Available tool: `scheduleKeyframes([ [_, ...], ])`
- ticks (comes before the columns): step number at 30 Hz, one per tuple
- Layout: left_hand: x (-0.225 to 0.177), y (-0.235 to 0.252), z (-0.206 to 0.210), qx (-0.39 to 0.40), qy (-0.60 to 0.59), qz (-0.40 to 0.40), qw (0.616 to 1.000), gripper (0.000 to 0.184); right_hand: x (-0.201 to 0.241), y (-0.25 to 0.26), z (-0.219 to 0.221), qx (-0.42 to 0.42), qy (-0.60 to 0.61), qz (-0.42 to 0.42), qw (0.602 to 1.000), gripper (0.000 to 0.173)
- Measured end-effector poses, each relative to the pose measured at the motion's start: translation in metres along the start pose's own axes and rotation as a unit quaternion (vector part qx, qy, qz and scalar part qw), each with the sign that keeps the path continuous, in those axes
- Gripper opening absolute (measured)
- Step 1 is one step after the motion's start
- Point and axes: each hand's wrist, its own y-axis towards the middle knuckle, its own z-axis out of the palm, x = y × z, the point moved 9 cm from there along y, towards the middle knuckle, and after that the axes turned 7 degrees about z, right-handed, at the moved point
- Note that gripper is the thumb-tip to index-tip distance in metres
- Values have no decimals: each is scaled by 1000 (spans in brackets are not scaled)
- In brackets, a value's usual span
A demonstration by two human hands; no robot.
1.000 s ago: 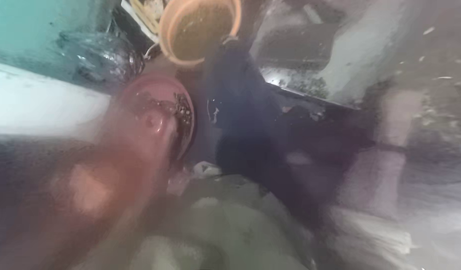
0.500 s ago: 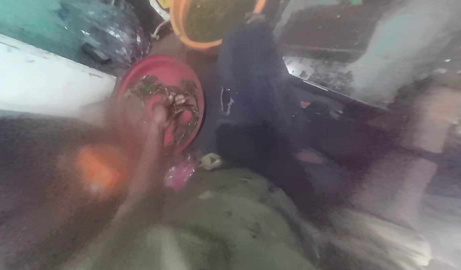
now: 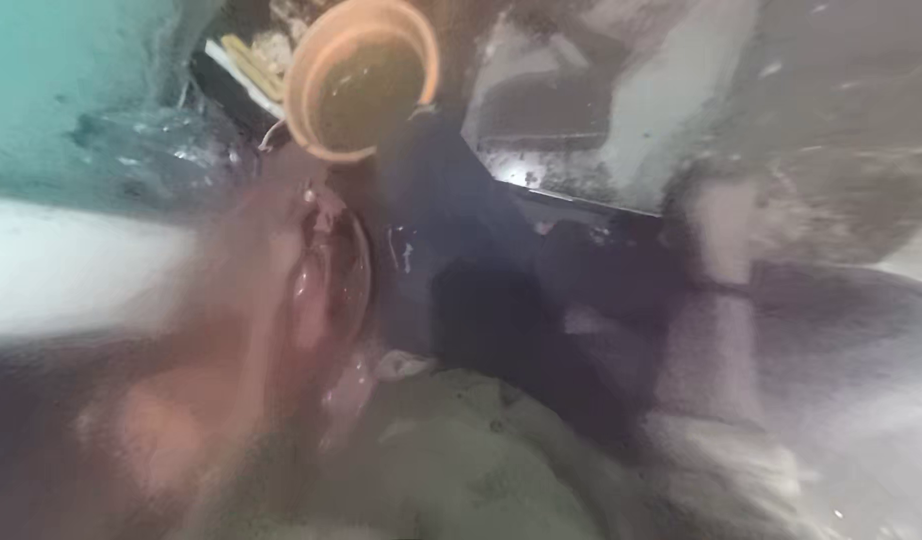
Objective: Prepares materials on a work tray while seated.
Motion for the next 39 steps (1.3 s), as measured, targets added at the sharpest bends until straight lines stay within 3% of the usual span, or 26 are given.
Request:
scheduleKeyframes([
  [2, -49, 22, 31, 88, 126, 160, 975, 33, -1, 12, 5, 0, 17, 21, 1000, 45],
  [4, -115, 40, 87, 138, 217, 288, 922, 44, 0, 24, 7, -5, 35, 53, 998, 42],
  [8, -213, 51, 232, 199, 337, 370, 843, 43, -8, 37, 14, 12, 66, 57, 996, 40],
  [12, -216, 80, 371, 231, 418, 471, 742, 39, -8, 38, 12, 9, 90, 56, 994, 42],
  [15, -186, 94, 428, 256, 441, 452, 732, 32, -9, 37, 10, 10, 85, 67, 994, 45],
  [18, -173, 95, 434, 243, 430, 396, 774, 35, -7, 35, 5, 9, 100, 68, 993, 44],
  [24, -168, 99, 417, 263, 405, 359, 799, 54, 9, 41, 11, 21, 113, 30, 993, 42],
  [29, -165, 103, 402, 307, 381, 359, 795, 73, 0, 39, 24, 49, 110, 39, 992, 36],
  [32, -169, 101, 395, 295, 408, 365, 783, 64, 6, 38, 32, 66, 14, 32, 997, 28],
  [36, -162, 101, 406, 283, 411, 356, 790, 48, 16, 39, 58, 78, -144, 28, 986, 35],
  [39, -160, 98, 414, 292, 411, 345, 792, 40, 25, 40, 73, 80, -175, 31, 981, 39],
])
